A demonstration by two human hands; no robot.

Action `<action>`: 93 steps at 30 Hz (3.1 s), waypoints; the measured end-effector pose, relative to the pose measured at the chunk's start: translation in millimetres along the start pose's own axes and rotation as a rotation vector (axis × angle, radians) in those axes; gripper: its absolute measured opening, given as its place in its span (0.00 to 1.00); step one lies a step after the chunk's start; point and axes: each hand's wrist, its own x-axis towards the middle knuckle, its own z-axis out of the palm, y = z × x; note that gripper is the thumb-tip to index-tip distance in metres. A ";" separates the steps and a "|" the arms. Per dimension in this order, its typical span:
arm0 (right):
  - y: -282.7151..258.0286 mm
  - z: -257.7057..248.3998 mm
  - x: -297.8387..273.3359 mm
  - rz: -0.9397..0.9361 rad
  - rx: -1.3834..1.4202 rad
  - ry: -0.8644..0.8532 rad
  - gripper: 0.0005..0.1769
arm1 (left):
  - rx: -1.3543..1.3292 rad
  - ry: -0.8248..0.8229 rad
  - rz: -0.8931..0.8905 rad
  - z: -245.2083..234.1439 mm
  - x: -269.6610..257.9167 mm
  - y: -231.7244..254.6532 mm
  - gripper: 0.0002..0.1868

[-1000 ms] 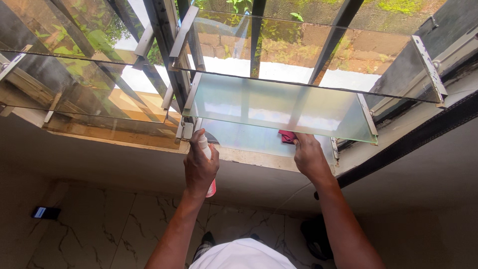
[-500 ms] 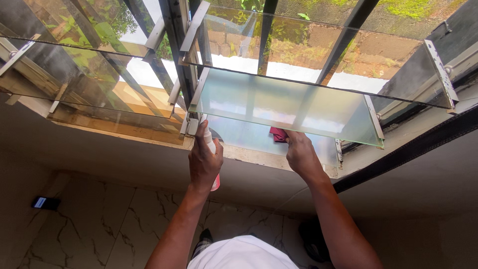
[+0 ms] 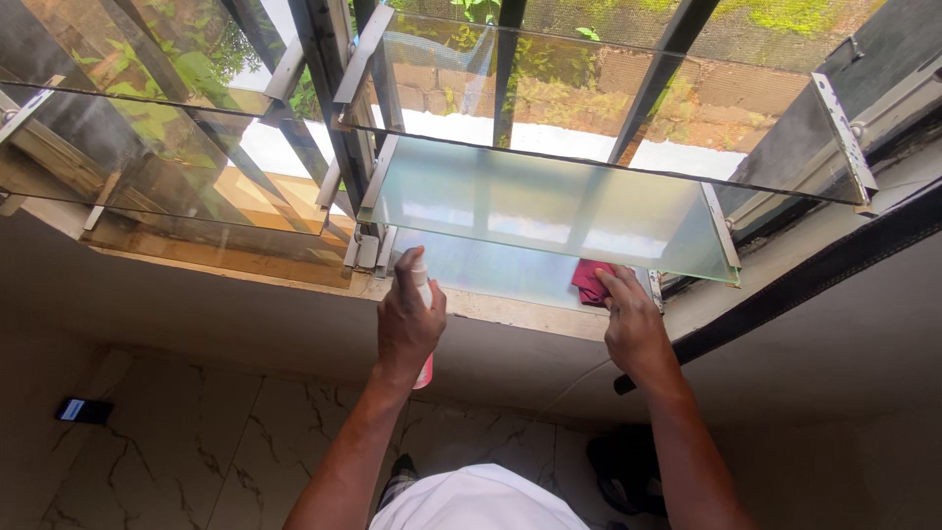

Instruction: The person cleans a glass window pane by spraying a liquid from a bottle onto the glass and wiping it with a cloth.

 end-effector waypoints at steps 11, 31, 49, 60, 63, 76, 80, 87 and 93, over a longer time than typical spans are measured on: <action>10.5 -19.9 -29.7 0.166 0.063 0.043 0.23 | -0.195 -0.244 0.065 30.1 6.7 75.8 0.30; -2.4 -9.6 -30.6 0.062 0.092 0.103 0.25 | -0.138 -0.329 0.018 23.7 -15.7 59.5 0.32; -26.8 21.6 12.5 -0.023 0.028 0.076 0.23 | -0.047 0.045 0.009 -8.0 -23.2 -15.5 0.30; -59.2 47.2 34.2 0.031 0.084 0.033 0.24 | -0.212 0.076 -0.134 -26.4 -39.1 -23.6 0.35; -73.8 57.4 39.7 -0.009 0.142 0.018 0.25 | -0.242 0.029 -0.194 -27.6 -45.6 -23.3 0.36; -100.3 84.0 37.8 -0.180 0.160 -0.117 0.29 | -0.449 -0.107 -0.071 -10.8 -48.0 -10.8 0.36; -90.0 75.3 20.1 -0.236 0.119 -0.116 0.30 | -0.471 -0.054 -0.048 -3.1 -50.9 -6.6 0.36; -72.5 43.1 -7.2 -0.164 0.135 -0.114 0.35 | -0.438 -0.034 -0.054 4.3 -52.3 -7.9 0.35; -38.9 15.4 -24.7 -0.044 0.010 0.011 0.36 | -0.391 -0.022 -0.035 5.0 -51.3 -13.0 0.35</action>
